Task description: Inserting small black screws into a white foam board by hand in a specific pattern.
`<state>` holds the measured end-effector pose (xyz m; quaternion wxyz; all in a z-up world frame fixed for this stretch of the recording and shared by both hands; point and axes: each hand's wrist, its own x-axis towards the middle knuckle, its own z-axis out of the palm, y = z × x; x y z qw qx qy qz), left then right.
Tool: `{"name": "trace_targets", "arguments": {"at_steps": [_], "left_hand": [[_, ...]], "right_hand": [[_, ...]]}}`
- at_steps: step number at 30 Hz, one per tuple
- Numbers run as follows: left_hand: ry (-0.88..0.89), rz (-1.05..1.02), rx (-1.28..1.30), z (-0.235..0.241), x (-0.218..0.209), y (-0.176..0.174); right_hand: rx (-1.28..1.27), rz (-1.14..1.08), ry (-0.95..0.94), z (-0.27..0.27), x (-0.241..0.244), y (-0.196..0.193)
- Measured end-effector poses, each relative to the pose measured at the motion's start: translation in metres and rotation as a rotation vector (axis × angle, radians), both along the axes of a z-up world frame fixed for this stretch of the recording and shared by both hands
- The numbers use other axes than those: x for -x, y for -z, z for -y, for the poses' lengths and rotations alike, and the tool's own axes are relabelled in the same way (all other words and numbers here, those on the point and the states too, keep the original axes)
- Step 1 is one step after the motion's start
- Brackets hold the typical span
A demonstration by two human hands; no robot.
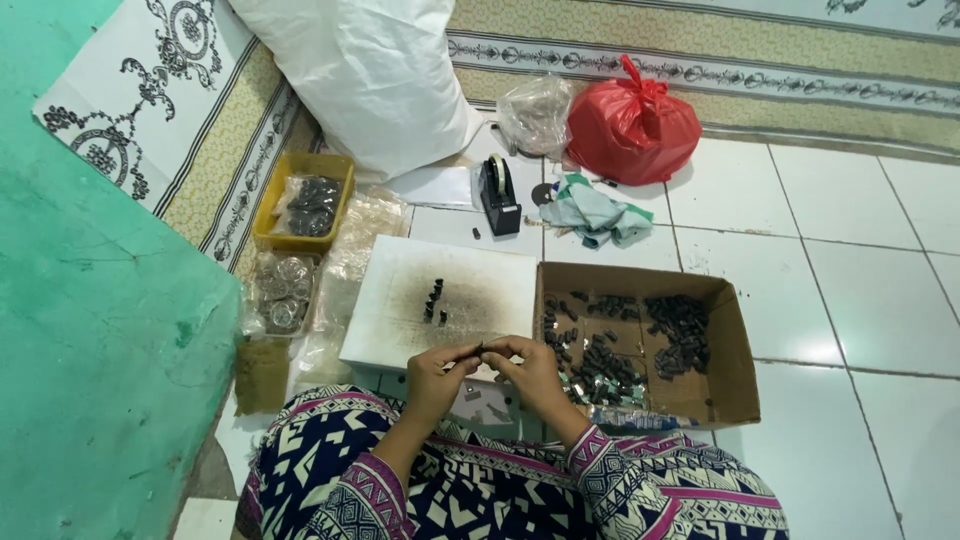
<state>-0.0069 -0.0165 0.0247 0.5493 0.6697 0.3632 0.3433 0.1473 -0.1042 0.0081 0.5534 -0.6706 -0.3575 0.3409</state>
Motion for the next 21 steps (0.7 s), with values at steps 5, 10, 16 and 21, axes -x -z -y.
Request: {"name": "trace_targets", "arguments": {"at_steps": [5, 10, 16, 21], "left_hand": [[-0.011, -0.1, -0.382, -0.029, -0.002, 0.004], [-0.094, -0.194, -0.664, -0.051, 0.0, 0.004], [-0.087, -0.22, -0.677, -0.056, -0.004, 0.021], [-0.156, -0.191, -0.683, -0.054, -0.005, 0.016]], "right_hand": [[0.019, 0.144, 0.015, -0.033, -0.005, 0.002], [0.018, 0.389, 0.04, -0.068, -0.003, 0.016], [0.104, 0.515, 0.016, -0.089, 0.009, 0.007], [0.129, 0.661, -0.068, -0.094, 0.009, 0.008]]}}
